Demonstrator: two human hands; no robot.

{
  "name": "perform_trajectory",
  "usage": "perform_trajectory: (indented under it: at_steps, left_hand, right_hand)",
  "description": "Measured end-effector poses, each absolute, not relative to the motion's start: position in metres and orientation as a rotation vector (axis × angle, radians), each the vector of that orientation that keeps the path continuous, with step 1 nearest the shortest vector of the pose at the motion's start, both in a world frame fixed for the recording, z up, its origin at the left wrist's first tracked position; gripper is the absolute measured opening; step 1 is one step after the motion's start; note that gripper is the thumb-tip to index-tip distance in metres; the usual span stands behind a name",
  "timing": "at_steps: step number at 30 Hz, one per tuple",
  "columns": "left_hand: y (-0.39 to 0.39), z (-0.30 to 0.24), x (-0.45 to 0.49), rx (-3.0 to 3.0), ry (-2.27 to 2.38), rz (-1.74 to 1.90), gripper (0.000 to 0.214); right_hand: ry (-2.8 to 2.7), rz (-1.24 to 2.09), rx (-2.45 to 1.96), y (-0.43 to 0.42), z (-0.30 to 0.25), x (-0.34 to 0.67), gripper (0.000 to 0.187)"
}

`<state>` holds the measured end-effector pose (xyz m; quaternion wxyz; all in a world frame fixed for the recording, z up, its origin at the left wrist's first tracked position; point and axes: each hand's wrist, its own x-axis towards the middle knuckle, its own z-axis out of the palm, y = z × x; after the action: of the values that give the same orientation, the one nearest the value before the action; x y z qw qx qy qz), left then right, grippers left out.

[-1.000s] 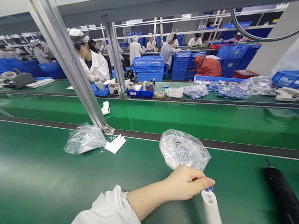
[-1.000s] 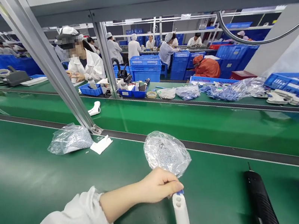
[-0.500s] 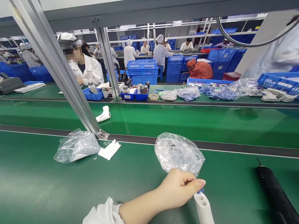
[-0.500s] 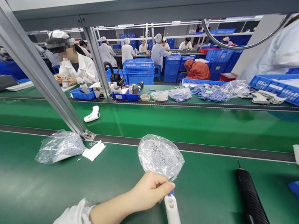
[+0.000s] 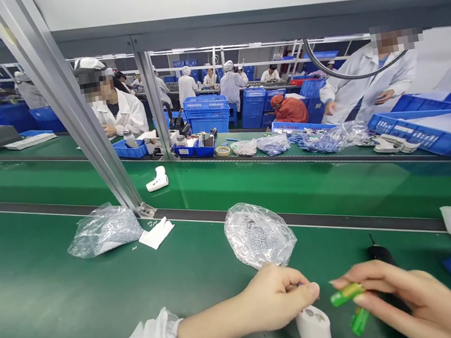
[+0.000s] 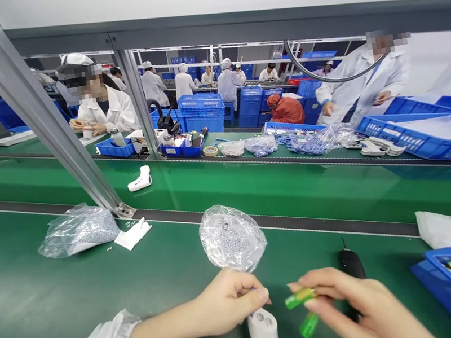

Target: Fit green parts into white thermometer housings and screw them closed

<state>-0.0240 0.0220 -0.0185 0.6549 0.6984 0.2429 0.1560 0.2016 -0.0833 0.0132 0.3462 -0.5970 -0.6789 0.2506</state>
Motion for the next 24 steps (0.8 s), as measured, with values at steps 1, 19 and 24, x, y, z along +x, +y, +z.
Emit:
perform_trajectory:
  at_steps: [1,19,24]
  left_hand:
    - [0.022,-0.017,-0.025,1.606,0.529,0.364,0.034]
    - [0.022,-0.007,-0.034,1.878,0.300,0.397,0.042]
    - [0.023,-0.010,-0.034,1.910,0.265,0.387,0.050]
  right_hand:
    - [-1.838,0.715,-1.537,-0.079,0.014,0.188,0.020]
    - [-2.015,0.799,-1.347,-0.063,0.026,0.144,0.021]
    - [-2.008,0.811,-1.307,-0.060,0.029,0.141,0.016]
